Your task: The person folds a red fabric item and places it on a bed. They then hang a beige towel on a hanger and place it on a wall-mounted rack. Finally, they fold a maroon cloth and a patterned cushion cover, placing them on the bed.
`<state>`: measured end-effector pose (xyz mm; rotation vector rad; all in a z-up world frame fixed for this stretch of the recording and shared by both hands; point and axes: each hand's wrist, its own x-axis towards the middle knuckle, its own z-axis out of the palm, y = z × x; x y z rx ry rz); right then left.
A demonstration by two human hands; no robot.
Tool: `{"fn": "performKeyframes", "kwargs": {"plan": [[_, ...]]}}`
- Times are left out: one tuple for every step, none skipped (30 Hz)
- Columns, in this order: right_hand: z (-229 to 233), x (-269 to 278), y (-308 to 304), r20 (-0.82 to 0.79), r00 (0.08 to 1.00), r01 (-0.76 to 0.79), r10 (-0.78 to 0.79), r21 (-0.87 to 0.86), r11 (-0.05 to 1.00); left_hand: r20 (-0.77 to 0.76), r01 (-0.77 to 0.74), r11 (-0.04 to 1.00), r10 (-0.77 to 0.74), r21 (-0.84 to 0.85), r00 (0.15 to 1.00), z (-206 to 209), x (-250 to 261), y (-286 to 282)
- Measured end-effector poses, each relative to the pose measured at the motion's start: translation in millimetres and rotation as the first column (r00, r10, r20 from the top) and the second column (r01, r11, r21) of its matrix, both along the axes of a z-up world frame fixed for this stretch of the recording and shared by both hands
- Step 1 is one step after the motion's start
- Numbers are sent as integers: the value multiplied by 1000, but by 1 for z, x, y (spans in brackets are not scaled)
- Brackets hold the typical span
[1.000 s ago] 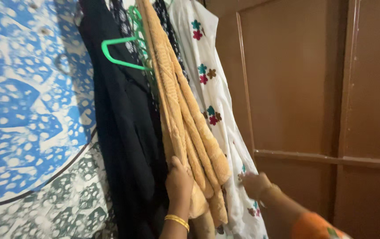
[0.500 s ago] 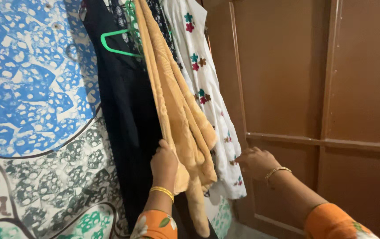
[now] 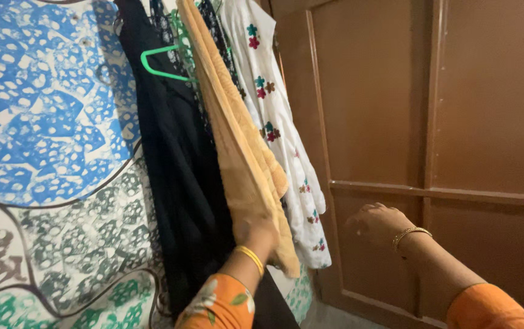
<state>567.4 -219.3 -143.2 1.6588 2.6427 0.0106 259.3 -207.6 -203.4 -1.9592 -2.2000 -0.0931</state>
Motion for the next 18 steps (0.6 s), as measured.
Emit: {"fn": "performKeyframes", "kwargs": {"plan": [[2,1,1,21,1000,-1,0,29,1000,-20,85,993,-86,-85,996,-8,14,-8],[1,2,2,42,999,-1,-1,58,998,-35,166,971,-175,-170,984,-19,30,-15],[-1,3,4,62,998,-2,-3,86,996,-43,243,936,-263,-254,964,-30,45,-22],[-4,2,5,47,999,-2,-2,86,996,-41,314,887,-348,-339,937,-41,60,-27],[-7,-2,6,32,999,-1,-2,87,996,-26,386,854,-421,-349,907,-54,79,-33],[-11,-4,8,18,1000,-3,1,86,996,-9,453,816,-489,-360,873,-68,102,-43],[-14,-8,12,35,999,-5,1,87,996,-7,505,776,-547,-378,837,-81,126,-55],[-18,-14,16,53,999,-6,2,82,997,-5,547,747,-593,-376,805,-85,134,-62],[-21,-20,19,71,997,-8,2,76,997,-9,585,720,-633,-375,774,-86,142,-71],[-25,-25,20,78,997,-14,7,88,996,-19,614,702,-664,-362,748,-83,147,-80],[-27,-31,21,86,996,-20,11,99,995,-39,640,683,-694,-351,719,-76,150,-91],[-31,-36,19,93,996,-24,14,106,994,-59,665,664,-721,-342,690,-67,148,-102],[-33,-39,16,107,994,-40,26,130,991,-84,686,651,-743,-326,665,-55,145,-111],[-34,-41,12,121,992,-53,35,150,987,-108,706,638,-761,-307,640,-44,140,-121],[-33,-44,8,135,990,-66,43,169,983,-133,733,616,-784,-290,606,-32,135,-130],[-33,-44,2,153,988,-60,30,200,978,-158,754,608,-793,-249,588,-18,132,-134],[-32,-45,-3,171,985,-56,16,230,972,-188,769,608,-793,-197,579,-5,124,-134],[-31,-43,-8,192,981,-49,-1,258,965,-207,783,606,-791,-142,575,7,117,-130]]}}
